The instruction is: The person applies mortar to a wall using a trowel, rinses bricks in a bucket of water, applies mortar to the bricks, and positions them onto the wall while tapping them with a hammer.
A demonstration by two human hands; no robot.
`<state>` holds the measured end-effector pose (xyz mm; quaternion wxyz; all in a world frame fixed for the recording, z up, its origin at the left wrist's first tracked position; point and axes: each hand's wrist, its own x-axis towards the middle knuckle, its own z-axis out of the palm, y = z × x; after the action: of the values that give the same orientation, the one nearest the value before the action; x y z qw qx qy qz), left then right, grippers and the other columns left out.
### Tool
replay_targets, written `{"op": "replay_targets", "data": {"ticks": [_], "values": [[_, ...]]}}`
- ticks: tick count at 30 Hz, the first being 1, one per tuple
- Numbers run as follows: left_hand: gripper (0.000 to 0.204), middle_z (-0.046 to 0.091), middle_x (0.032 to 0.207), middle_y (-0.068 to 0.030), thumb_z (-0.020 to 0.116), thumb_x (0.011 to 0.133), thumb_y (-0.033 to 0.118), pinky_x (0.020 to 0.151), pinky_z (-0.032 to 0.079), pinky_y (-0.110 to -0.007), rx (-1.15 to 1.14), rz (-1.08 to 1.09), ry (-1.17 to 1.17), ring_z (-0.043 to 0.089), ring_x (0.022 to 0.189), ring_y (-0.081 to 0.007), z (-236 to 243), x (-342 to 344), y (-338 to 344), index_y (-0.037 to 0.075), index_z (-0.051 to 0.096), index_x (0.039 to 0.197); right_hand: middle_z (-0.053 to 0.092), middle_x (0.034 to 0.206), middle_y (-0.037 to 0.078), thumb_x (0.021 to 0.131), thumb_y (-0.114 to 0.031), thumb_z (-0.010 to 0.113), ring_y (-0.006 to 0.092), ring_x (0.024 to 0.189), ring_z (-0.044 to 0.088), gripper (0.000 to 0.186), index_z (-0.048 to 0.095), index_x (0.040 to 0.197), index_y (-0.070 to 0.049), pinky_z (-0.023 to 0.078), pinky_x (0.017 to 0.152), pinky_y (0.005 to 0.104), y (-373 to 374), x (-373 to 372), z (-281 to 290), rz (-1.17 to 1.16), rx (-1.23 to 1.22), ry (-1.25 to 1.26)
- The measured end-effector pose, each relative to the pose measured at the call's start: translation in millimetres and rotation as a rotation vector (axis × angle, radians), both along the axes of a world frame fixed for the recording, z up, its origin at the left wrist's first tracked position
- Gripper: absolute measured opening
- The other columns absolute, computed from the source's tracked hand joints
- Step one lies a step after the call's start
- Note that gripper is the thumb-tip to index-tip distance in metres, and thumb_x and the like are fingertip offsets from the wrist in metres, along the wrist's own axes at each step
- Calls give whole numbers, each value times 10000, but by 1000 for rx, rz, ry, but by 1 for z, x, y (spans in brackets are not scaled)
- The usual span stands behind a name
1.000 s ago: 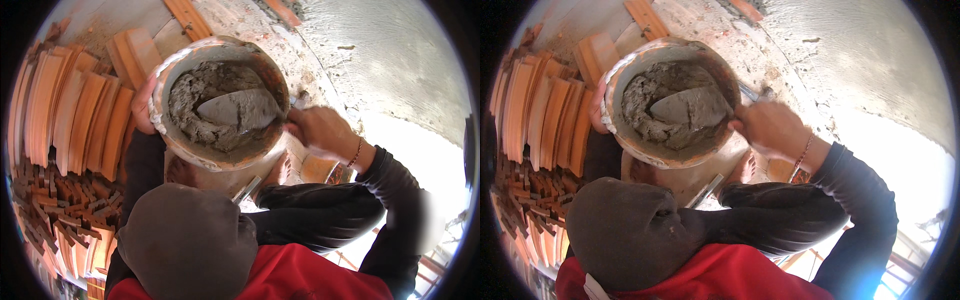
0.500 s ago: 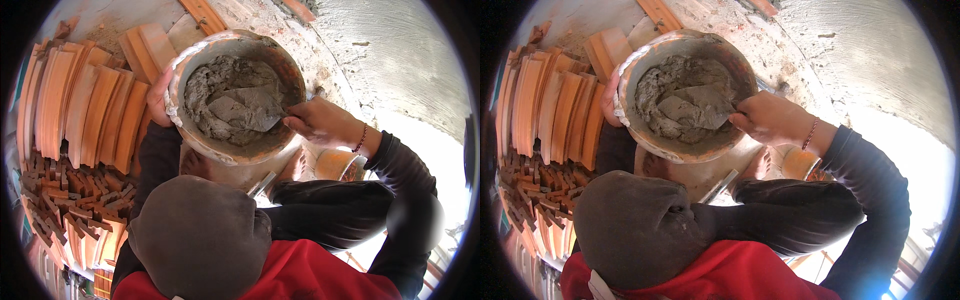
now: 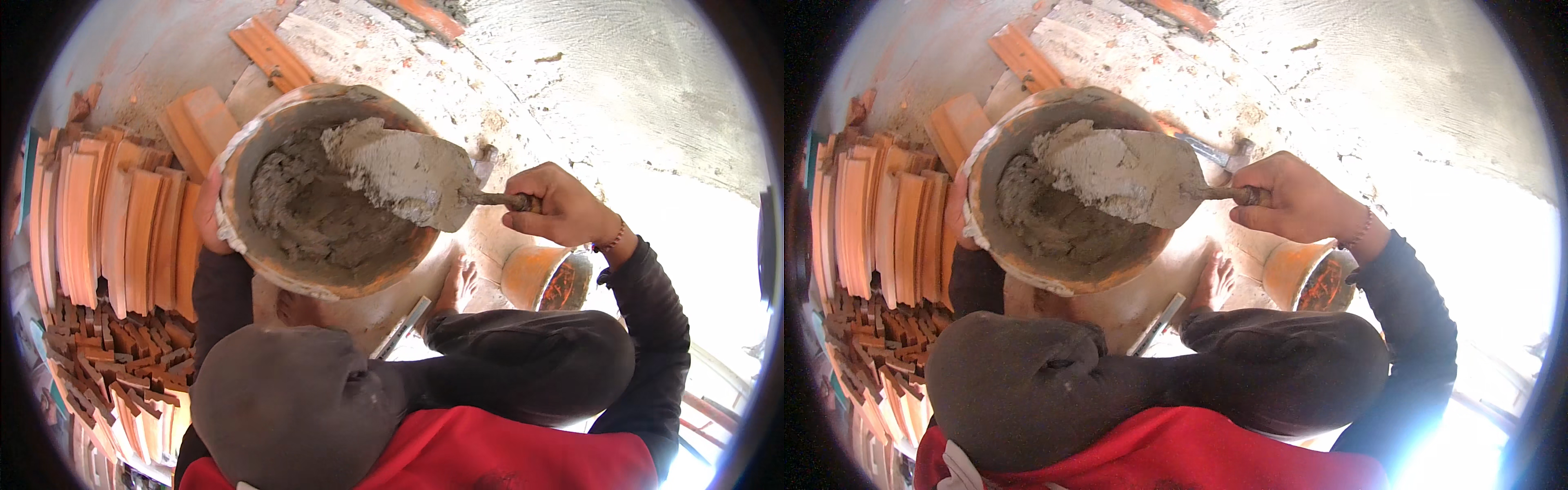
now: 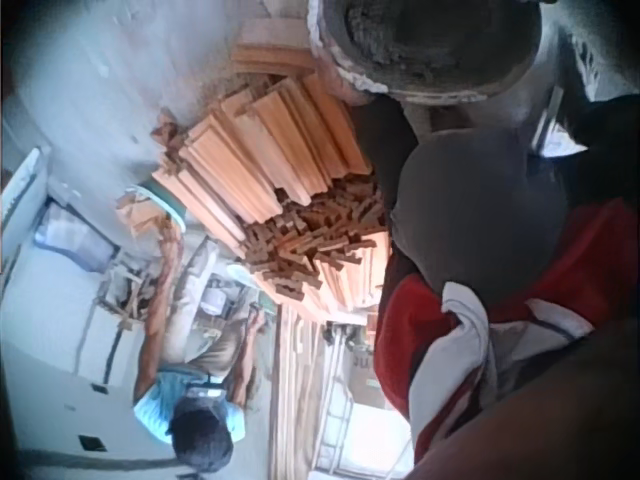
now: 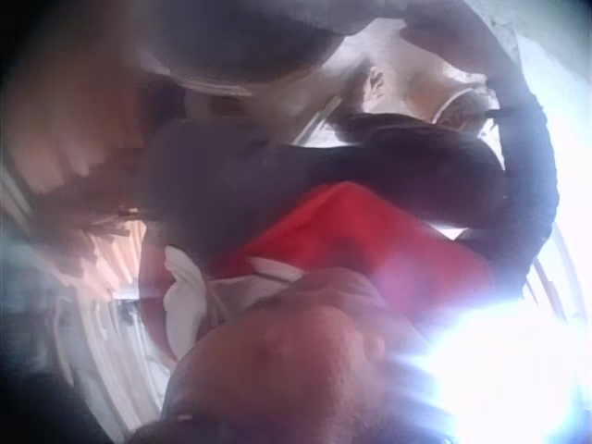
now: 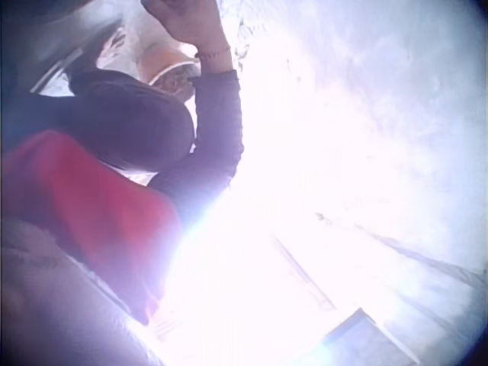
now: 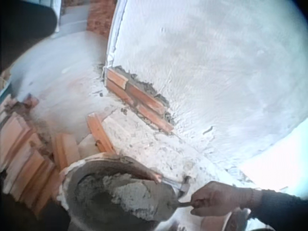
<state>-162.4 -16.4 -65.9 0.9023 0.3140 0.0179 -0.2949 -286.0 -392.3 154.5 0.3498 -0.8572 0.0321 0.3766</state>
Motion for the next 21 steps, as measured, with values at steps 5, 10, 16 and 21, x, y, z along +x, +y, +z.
{"op": "replay_targets", "data": {"ticks": [5,10,16,21], "values": [[511,545,1372,-187,379,1057,315,1053,439,-411,-61,0,-29,556,1225,-276,8,-2,13,-49,440,1411,470,545,-29,832,-90,679,77,494,439,127,673,854,34,355,467,254,-52,6,14,-87,163,175],[502,554,1369,-179,415,1054,322,1050,444,-402,12,49,41,560,1225,-264,-12,2,16,-45,468,1393,515,568,-8,881,-137,620,80,455,483,134,647,817,-23,386,400,248,-152,31,-40,-351,227,378],[492,559,1362,-179,424,1050,315,1045,448,-396,96,133,14,569,1214,-259,-11,-4,24,-53,486,1371,463,566,-33,941,-182,578,55,416,414,242,514,724,-99,344,362,249,-201,43,-95,-527,-215,43],[491,563,1356,-181,428,1049,314,1040,452,-395,116,139,-5,573,1208,-259,-11,-2,25,-54,488,1368,477,554,-24,943,-169,584,70,421,448,255,526,719,-63,386,390,260,-212,23,-123,-450,-157,30]]}}
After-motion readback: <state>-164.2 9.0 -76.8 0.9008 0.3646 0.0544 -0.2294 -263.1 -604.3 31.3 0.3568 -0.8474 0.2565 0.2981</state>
